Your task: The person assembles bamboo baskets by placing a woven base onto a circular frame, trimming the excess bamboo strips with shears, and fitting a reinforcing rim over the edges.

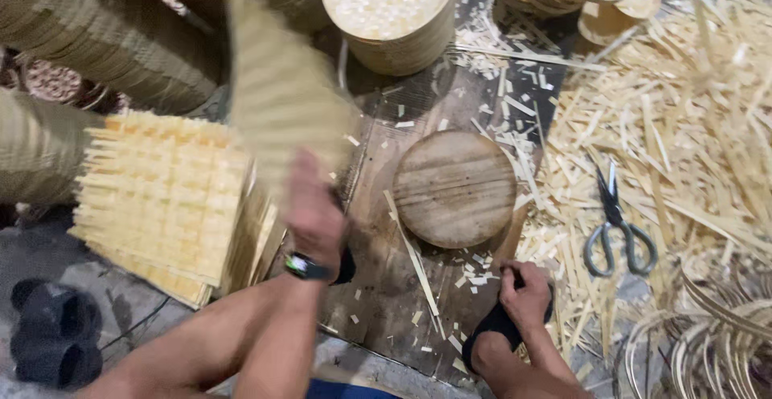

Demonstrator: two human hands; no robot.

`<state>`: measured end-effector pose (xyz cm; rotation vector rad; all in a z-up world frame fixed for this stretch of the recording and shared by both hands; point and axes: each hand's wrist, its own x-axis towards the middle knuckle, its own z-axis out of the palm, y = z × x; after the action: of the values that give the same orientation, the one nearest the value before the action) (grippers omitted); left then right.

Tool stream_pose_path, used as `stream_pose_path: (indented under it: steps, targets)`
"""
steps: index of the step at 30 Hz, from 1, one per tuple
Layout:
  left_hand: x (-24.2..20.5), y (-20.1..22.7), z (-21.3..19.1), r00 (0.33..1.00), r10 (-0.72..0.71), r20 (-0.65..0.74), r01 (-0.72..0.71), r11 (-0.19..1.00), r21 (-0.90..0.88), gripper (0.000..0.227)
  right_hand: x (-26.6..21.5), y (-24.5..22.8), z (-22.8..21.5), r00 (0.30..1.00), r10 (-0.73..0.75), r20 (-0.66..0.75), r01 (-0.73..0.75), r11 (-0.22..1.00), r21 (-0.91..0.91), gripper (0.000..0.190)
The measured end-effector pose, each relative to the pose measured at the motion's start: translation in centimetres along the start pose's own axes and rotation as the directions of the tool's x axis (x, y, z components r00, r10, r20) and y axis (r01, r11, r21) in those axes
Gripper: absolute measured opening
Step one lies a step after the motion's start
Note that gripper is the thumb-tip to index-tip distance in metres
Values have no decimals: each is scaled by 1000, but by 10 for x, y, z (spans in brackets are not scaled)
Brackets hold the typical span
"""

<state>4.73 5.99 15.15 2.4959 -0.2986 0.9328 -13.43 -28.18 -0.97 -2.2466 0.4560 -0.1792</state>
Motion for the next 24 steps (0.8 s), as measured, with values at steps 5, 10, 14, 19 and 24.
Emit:
stream_pose_path:
  steps: [5, 10, 14, 19, 24]
  targets:
    - [-72, 81, 41, 745, 432, 508, -226, 880, -417, 62, 46, -1, -16, 905, 328, 271, -411, 508, 757, 32]
    - [-108, 62, 75, 428, 528, 733, -65, 827, -558, 64, 103, -3, -4, 816, 444, 371, -578, 634, 513, 23]
    - [-102, 16, 122, 644, -273, 714, 545, 819, -178, 24, 107, -8, 12, 871, 418, 258, -490, 696, 525, 20]
    - [-81, -69, 172, 196, -501, 843, 913, 407, 30, 37, 116, -10, 16, 867, 465, 178, -491, 740, 460, 21]
    - [-94, -68, 166, 110, -535, 838, 914, 385, 126, 37, 120, -1, 9, 878, 430, 211, -479, 787, 389, 23]
